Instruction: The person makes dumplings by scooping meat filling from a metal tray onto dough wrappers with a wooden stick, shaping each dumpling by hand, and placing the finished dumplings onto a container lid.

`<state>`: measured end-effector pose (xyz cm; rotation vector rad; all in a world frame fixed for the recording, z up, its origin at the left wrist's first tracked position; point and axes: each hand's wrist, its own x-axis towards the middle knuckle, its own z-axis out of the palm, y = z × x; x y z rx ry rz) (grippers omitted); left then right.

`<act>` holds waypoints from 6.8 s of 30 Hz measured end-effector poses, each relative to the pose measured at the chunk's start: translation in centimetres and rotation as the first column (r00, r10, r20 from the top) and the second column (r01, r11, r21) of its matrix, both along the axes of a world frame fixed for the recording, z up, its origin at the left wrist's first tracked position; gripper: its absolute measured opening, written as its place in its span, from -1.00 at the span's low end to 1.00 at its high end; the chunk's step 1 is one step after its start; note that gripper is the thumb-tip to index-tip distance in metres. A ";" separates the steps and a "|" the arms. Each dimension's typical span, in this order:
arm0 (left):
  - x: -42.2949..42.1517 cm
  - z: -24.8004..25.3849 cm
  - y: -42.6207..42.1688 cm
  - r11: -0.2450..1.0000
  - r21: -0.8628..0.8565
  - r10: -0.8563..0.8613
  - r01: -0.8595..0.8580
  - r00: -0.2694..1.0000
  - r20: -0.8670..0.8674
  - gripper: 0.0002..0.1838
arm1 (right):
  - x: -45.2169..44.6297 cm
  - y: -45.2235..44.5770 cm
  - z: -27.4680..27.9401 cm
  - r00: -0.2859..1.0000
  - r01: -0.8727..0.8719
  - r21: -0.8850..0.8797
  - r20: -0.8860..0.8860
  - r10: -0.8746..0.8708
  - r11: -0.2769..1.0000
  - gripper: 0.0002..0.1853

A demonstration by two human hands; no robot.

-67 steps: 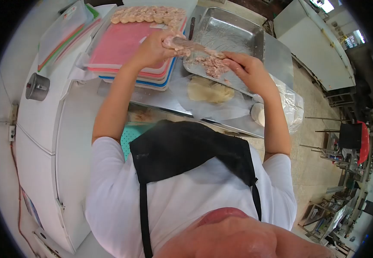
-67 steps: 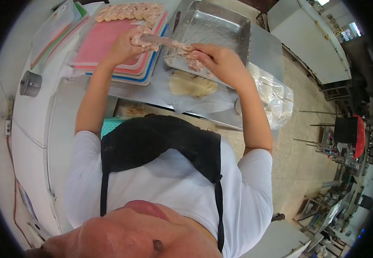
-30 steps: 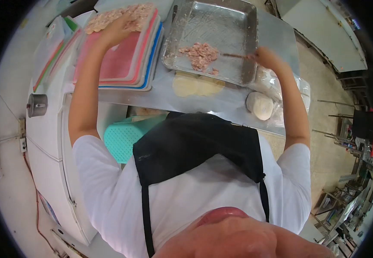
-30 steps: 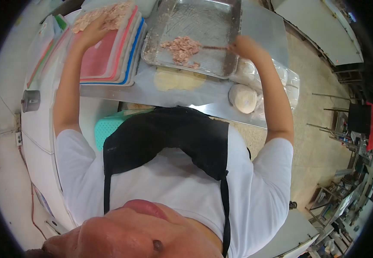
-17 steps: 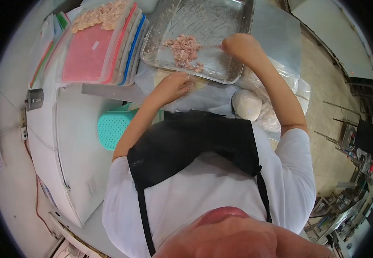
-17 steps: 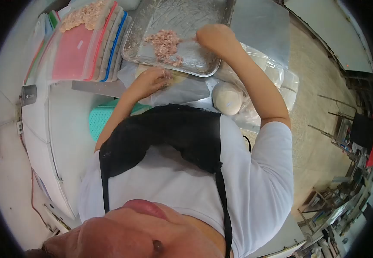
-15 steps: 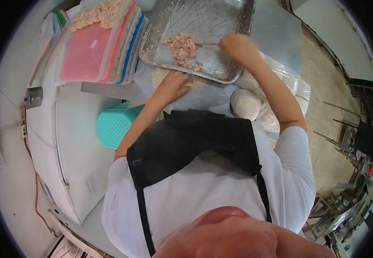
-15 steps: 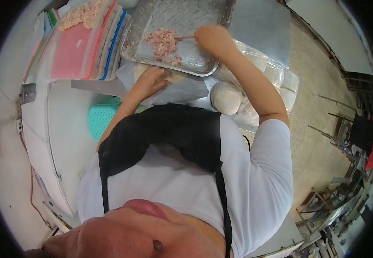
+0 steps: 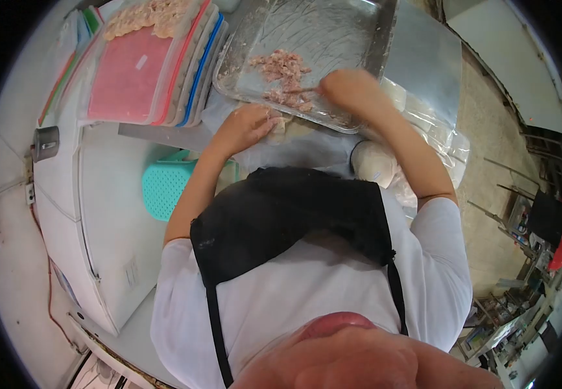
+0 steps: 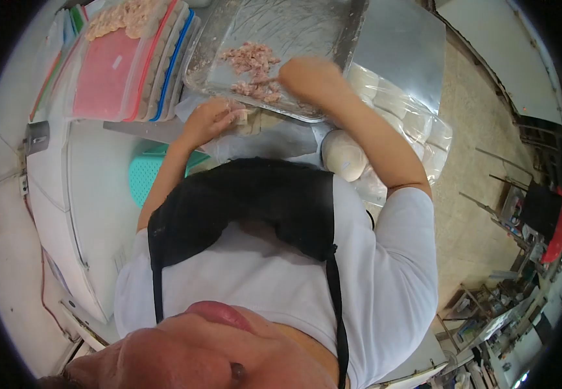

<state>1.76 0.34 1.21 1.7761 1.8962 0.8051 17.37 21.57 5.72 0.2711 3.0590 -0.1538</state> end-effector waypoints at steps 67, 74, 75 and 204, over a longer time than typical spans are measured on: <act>-2.8 5.2 6.9 0.803 -0.280 0.045 -0.526 -0.415 0.909 -0.21 | 0.8 -3.6 4.4 0.971 0.197 -0.056 -0.128 -0.203 0.979 -0.75; -1.4 6.7 7.6 0.775 -0.303 -0.014 -0.554 -0.495 0.869 -0.32 | 0.8 -2.5 3.2 0.908 0.046 -0.199 -0.400 -0.124 0.979 -0.72; -1.9 5.9 7.6 0.812 -0.220 -0.058 -0.541 -0.450 0.891 -0.36 | 1.0 -0.9 2.8 0.880 -0.018 -0.205 -0.467 -0.081 0.979 -0.72; 2.2 -3.8 -1.3 0.901 -0.286 0.402 -0.326 0.376 0.835 -0.82 | 0.9 0.0 -4.2 0.983 -0.172 -0.088 -0.087 0.164 0.981 -0.81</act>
